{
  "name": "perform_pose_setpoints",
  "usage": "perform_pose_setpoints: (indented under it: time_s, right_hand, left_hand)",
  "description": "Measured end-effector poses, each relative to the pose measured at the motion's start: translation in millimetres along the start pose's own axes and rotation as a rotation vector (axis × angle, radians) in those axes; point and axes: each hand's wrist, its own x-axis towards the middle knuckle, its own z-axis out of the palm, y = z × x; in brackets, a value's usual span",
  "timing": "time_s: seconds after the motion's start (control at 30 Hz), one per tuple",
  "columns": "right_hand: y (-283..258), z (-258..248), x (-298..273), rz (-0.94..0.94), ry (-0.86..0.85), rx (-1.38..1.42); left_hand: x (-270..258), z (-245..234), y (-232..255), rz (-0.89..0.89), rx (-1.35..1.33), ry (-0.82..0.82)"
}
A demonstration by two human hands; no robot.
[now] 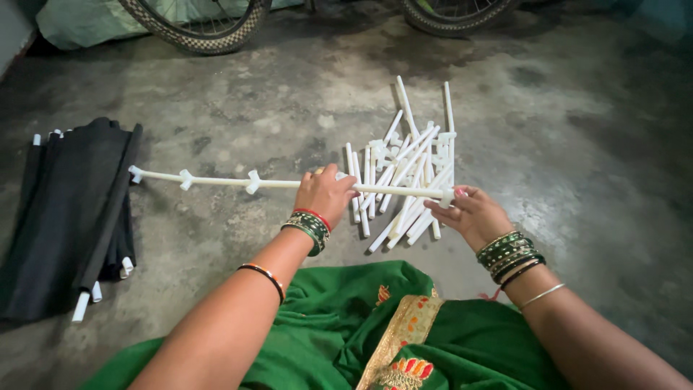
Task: The person sits on the floor and repeatedly picks up white plastic rods and connectors, inserting the connectors onto the rods to form longer assemblies. The person places completed assemblies aside and continues the process with additional parts from a pile.
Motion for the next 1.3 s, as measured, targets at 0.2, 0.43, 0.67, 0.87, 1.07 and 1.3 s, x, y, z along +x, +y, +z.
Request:
perform_pose_setpoints:
  time_s: [0.2, 0.43, 0.67, 0.87, 1.07, 1.3]
  right_hand:
    - [1.1, 8.6, -6.2, -0.068, -0.012, -0.028]
    - [-1.6, 24.2, -16.2, -0.119, 0.032, -0.259]
    - [-3.5, 26.3, -14.5, -0.139, 0.035, -0.494]
    - [-3.7, 21.6, -8.1, -0.178, 0.219, -0.431]
    - [-11.7, -6.4, -0.7, -0.211, 0.306, -0.294]
    - [8.1, -19.3, 12.8, -0.094, 0.263, 0.115]
  left_hand:
    - [0.4, -2.5, 3.8, 0.002, 0.011, 0.009]
    - [-0.6, -0.9, -0.5, -0.017, 0.052, -0.028]
    - [0.4, -8.5, 3.4, 0.025, 0.052, -0.04]
    - [4.1, -11.5, 6.0, 0.035, 0.025, -0.044]
    - [3.9, -7.5, 6.4, 0.015, 0.002, -0.056]
    - [3.1, -7.4, 9.7, 0.03, -0.032, -0.046]
